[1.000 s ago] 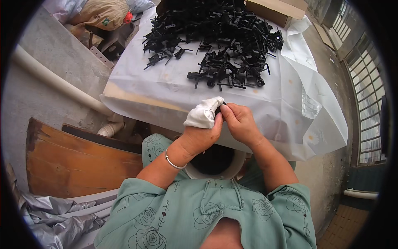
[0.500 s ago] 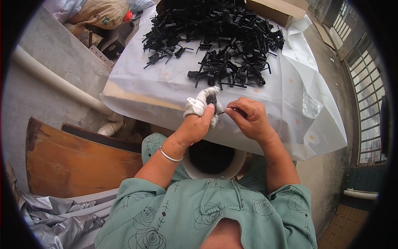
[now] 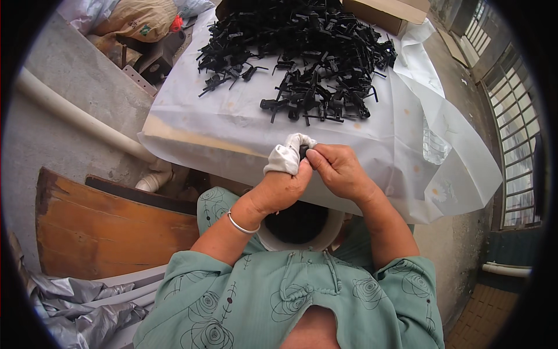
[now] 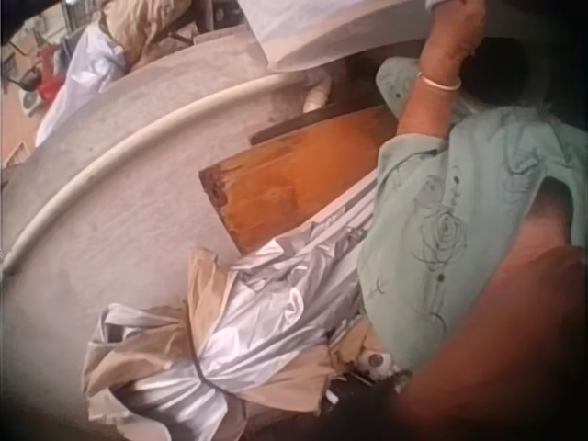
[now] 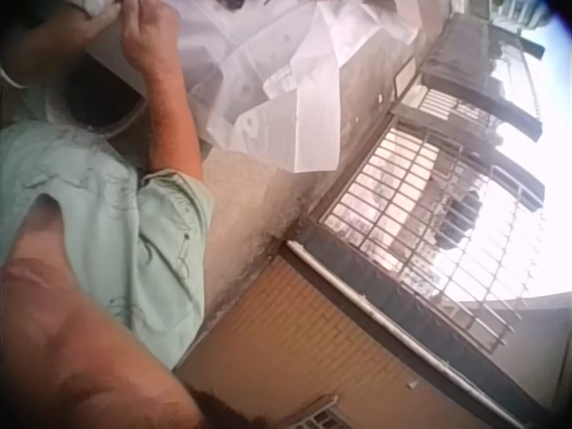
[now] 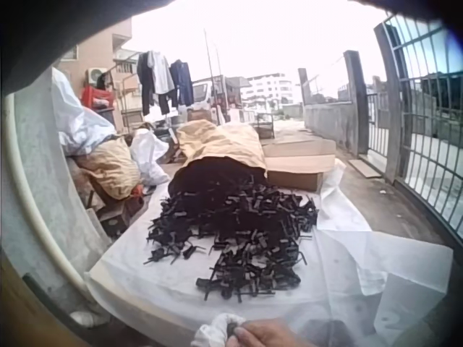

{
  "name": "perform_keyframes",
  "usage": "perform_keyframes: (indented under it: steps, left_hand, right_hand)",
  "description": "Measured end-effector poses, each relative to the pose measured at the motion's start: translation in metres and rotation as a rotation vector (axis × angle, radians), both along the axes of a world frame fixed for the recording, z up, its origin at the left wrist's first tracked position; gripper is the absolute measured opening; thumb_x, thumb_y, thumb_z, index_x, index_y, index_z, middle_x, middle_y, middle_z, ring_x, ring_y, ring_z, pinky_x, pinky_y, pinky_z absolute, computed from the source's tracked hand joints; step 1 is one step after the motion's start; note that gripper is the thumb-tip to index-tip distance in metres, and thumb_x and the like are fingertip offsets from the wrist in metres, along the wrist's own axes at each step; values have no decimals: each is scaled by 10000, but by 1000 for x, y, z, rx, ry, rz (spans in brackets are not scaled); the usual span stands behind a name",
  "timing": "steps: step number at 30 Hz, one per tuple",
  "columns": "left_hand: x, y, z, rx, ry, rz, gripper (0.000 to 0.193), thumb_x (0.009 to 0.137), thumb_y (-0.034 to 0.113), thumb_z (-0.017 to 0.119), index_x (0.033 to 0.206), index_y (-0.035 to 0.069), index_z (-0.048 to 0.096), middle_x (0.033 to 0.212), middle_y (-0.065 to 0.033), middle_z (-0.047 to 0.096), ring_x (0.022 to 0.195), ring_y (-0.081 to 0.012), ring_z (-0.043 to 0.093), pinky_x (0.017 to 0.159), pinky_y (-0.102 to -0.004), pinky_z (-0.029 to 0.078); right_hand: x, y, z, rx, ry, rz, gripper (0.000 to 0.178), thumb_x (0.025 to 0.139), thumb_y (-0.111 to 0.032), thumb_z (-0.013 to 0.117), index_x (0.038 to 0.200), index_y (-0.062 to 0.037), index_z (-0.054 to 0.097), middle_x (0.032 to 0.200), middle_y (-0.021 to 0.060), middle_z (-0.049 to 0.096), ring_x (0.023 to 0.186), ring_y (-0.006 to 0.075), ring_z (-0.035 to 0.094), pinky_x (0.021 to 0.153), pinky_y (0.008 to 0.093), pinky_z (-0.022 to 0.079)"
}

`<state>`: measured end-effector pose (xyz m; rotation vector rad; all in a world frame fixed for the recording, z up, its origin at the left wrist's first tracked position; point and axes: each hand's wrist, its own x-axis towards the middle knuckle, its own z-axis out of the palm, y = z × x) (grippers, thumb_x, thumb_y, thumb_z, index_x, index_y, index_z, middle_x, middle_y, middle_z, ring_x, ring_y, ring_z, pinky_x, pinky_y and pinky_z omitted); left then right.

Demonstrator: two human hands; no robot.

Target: Cleaning small black plastic components by wiping them with a white cloth at a workstation.

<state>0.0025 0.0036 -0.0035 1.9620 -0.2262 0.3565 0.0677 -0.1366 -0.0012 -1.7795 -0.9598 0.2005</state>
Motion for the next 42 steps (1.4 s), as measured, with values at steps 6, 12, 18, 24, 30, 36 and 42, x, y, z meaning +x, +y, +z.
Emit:
perform_keyframes:
  steps: [6, 12, 18, 24, 30, 36, 42]
  left_hand:
    - [-8, -2, 4, 40, -8, 109, 232, 796, 49, 442, 1016, -20, 455, 800, -167, 534, 705, -309, 527, 655, -333, 440]
    - [-20, 5, 20, 94, 95, 62, 239, 797, 59, 482, 1021, -22, 492, 810, -176, 553, 733, -324, 541, 668, -372, 445]
    - [-17, 23, 26, 537, -16, -28, 268, 787, 107, 562, 1037, 11, 572, 914, -172, 588, 891, -345, 540, 792, -407, 440]
    - [11, 11, 10, 295, -199, 274, 258, 793, 84, 577, 1025, -27, 562, 964, -204, 586, 921, -354, 554, 816, -382, 446]
    - [25, 13, -4, 300, 3, 215, 290, 836, 83, 550, 1100, -32, 518, 951, -147, 589, 817, -227, 589, 699, -306, 488]
    - [10, 9, 13, -575, 360, -131, 277, 874, 59, 507, 1143, -2, 481, 895, -54, 562, 610, -68, 527, 502, -203, 448]
    - [4, 5, 10, -576, 295, -113, 270, 861, 32, 515, 1124, -10, 473, 876, -57, 561, 581, -61, 525, 486, -200, 441]
  right_hand:
    - [-11, 14, -7, 53, 55, -45, 213, 871, -133, 519, 720, 18, 524, 624, 187, 511, 512, 319, 446, 505, 358, 390]
    - [1, 6, -7, 97, 271, 117, 223, 864, -148, 533, 706, 9, 534, 623, 161, 553, 550, 313, 510, 517, 369, 411]
    - [47, -6, -20, -392, -550, -653, 139, 835, -169, 560, 812, -32, 566, 723, 137, 581, 616, 292, 571, 562, 374, 459]
    - [24, -5, -19, -376, -629, -376, 67, 795, -99, 560, 784, -44, 525, 703, 110, 559, 628, 306, 571, 525, 392, 451]
    - [5, -2, -7, -159, -693, -110, 66, 761, -31, 599, 796, -52, 547, 680, 96, 543, 545, 268, 530, 487, 346, 434]
    - [2, 6, -5, 268, 136, -322, 195, 820, -101, 648, 734, -26, 490, 602, -59, 412, 573, 31, 353, 488, 203, 324]
    - [6, 2, 0, 221, 212, -123, 215, 895, -171, 553, 756, -10, 524, 608, -53, 430, 573, 43, 361, 505, 212, 331]
